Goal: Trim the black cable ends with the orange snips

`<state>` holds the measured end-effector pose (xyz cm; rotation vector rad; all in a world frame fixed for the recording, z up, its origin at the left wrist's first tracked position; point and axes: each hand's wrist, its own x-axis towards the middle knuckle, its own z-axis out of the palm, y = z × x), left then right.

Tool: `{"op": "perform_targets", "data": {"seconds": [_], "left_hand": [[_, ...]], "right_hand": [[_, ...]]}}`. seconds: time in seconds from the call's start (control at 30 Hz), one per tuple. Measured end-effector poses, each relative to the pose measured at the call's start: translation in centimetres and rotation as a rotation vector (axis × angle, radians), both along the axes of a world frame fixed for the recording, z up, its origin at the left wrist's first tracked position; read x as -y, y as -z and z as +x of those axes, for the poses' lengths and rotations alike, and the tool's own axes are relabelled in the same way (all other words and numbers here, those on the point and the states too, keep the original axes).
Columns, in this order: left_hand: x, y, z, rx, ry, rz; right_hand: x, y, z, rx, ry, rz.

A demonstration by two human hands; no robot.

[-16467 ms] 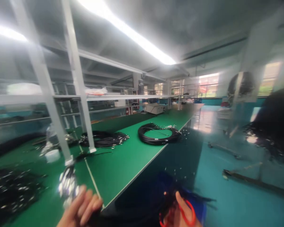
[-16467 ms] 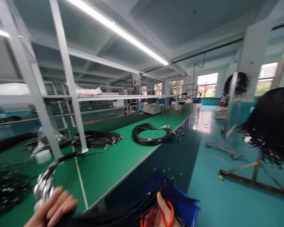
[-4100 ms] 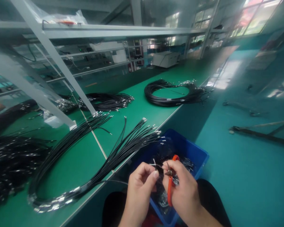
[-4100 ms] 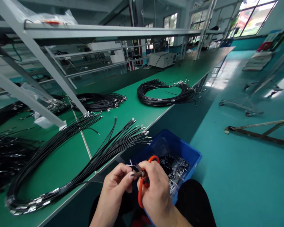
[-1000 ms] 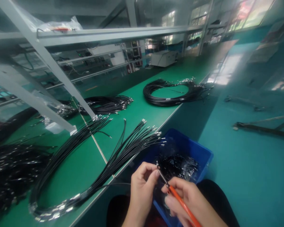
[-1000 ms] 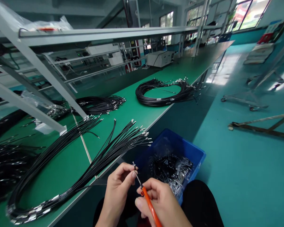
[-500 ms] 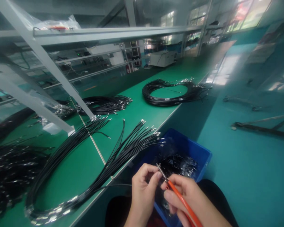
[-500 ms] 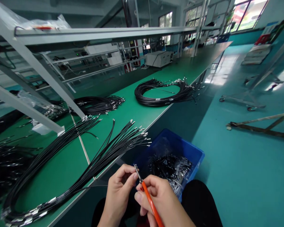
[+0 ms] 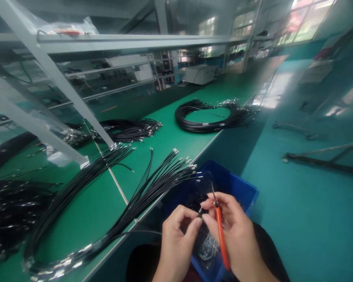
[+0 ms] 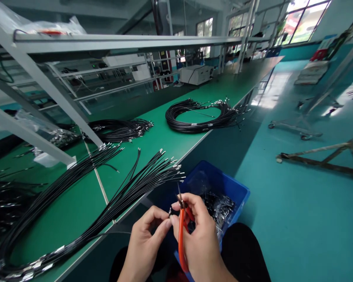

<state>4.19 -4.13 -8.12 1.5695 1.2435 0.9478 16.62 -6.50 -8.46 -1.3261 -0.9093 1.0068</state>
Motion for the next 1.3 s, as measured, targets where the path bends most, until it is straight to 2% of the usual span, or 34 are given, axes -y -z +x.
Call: {"op": "perform_targets", "data": {"seconds": [0.2, 0.4, 0.67, 0.83, 1.07, 1.3], "left_hand": [[0.4, -0.3, -0.4, 0.051, 0.015, -0.041], [0.0, -0.5, -1.1, 0.243, 0.073, -0.2], [-0.2, -0.3, -1.2, 0.346, 0.109, -0.252], [-0.1, -0.5, -1.1, 0.331, 0.111, -0.253], [0.0, -0.5, -1.0, 0.332, 0.056, -0.249], [-0.4, -0.3, -1.7, 0.458, 0.133, -0.306]], "right_hand": [[-0.5, -0.4, -0.9, 0.024, 0.04, 0.012], [-0.4, 0.4, -0.3, 0.054, -0.043, -0.05], [-0.6, -0.8, 0.4, -0.118, -0.132, 0.031], [-0.5, -0.9, 0.0, -0.069, -0.124, 0.025], [-0.1, -0.3, -0.5, -0.024, 0.004, -0.008], [-0.3, -0.8, 1.0, -0.226, -0.142, -0.028]]}}
